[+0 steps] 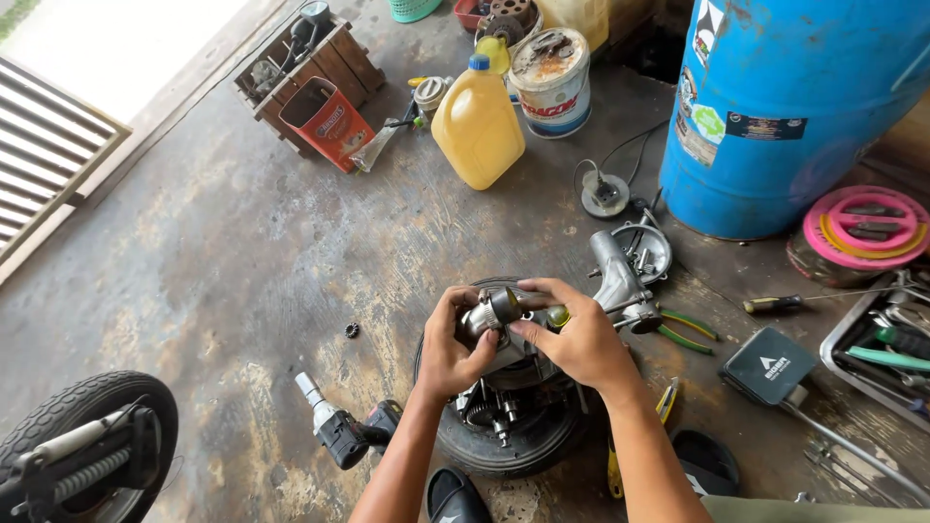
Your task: The recorder is repairing or assembling a motorcycle engine casing component attached to a wheel using manual tools.
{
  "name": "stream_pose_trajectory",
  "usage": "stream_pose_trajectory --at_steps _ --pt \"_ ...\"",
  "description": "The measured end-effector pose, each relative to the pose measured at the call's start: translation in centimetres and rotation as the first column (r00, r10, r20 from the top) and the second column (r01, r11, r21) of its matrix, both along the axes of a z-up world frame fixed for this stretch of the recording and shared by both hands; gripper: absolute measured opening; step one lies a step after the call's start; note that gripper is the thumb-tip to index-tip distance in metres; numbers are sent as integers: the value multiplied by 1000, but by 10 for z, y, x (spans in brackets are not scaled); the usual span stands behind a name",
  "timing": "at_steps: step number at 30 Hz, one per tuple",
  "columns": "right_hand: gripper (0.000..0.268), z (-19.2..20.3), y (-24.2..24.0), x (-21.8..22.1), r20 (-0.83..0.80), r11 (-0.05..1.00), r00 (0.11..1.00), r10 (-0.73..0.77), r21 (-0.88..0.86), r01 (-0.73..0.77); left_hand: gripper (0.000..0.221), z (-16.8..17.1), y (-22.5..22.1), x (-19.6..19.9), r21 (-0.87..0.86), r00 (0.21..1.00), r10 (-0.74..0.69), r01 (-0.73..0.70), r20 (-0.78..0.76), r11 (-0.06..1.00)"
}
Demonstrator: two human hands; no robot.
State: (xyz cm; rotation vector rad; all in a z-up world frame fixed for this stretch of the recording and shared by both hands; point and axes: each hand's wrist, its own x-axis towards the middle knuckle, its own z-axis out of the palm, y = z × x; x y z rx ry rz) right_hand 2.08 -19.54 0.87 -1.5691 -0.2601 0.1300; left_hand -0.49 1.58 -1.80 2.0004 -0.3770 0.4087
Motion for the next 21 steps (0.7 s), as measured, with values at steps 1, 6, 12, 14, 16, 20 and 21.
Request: stream_pose_trajectory --at_steps 1,6,12,14,16,20,21 --pt "49 -2 -2 2 -7 1000 1000 11 9 -11 46 3 -2 0 9 1000 11 -11 -7 1000" --pt "44 -7 -4 11 -198 986 967 157 84 -143 46 11 -7 0 4 1000 10 -10 -18 1000" --pt "44 -18 -4 14 -139 977 974 178 140 -159 48 13 -9 4 25 1000 11 -10 -10 1000" --pt "44 -16 -5 15 -126 978 976 180 132 -164 48 12 -8 4 28 1000 8 -8 -10 1000" --pt "44 -16 -5 15 -106 978 977 183 125 -169 47 11 -7 4 34 1000 6 -6 -2 999" --pt "43 -16 -5 15 -83 977 979 186 122 -175 47 10 -7 4 31 1000 2 -3 6 1000" --pt "42 -17 -5 15 -98 975 976 193 130 -180 47 9 -7 3 28 1000 3 -3 7 1000"
